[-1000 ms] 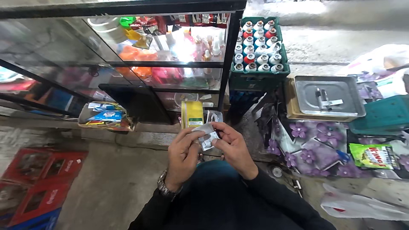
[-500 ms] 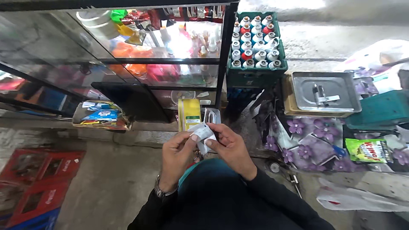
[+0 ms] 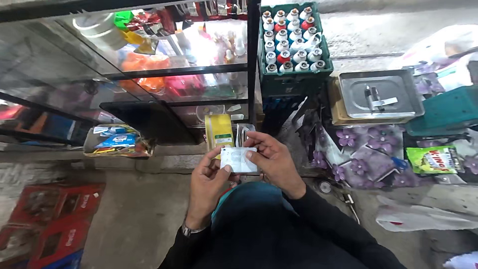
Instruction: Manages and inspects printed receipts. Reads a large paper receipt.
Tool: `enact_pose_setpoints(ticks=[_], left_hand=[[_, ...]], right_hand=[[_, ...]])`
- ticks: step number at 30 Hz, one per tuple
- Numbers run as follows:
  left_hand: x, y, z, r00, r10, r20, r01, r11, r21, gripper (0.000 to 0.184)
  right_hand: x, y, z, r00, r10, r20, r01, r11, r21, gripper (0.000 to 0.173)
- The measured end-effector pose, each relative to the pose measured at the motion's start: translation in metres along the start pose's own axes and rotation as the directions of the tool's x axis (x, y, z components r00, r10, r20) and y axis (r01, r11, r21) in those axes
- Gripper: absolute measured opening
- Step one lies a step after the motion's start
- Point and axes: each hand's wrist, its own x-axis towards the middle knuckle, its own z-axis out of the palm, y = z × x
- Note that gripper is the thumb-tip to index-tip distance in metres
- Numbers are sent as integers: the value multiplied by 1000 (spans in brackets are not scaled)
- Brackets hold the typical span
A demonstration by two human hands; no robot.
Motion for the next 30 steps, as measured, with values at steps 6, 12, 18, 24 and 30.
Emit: enact_pose_setpoints(ticks=[6,12,18,24,30], left_hand=[[3,0,-2,992,-4,126,1,1000,24,67],[6,1,-1,994,26,110,-37,994,98,56],[6,3,-3,986,72,150,-73,997,2,42],[7,3,7,995,100,13,-99,947,307,46],[7,4,5,998,60,8,-60,957,284,47]], right_hand=[[-2,-10,4,998,-30,62,36,993,-110,44],[-2,-6,6,995,-51,84,59,993,-105,39],[1,0,3,997,-54,51,57,997,-55,38],[0,0,-1,1000,-26,15,27,995,-92,40],[-2,2,-1,999,-33,15,35,988,-153,24]])
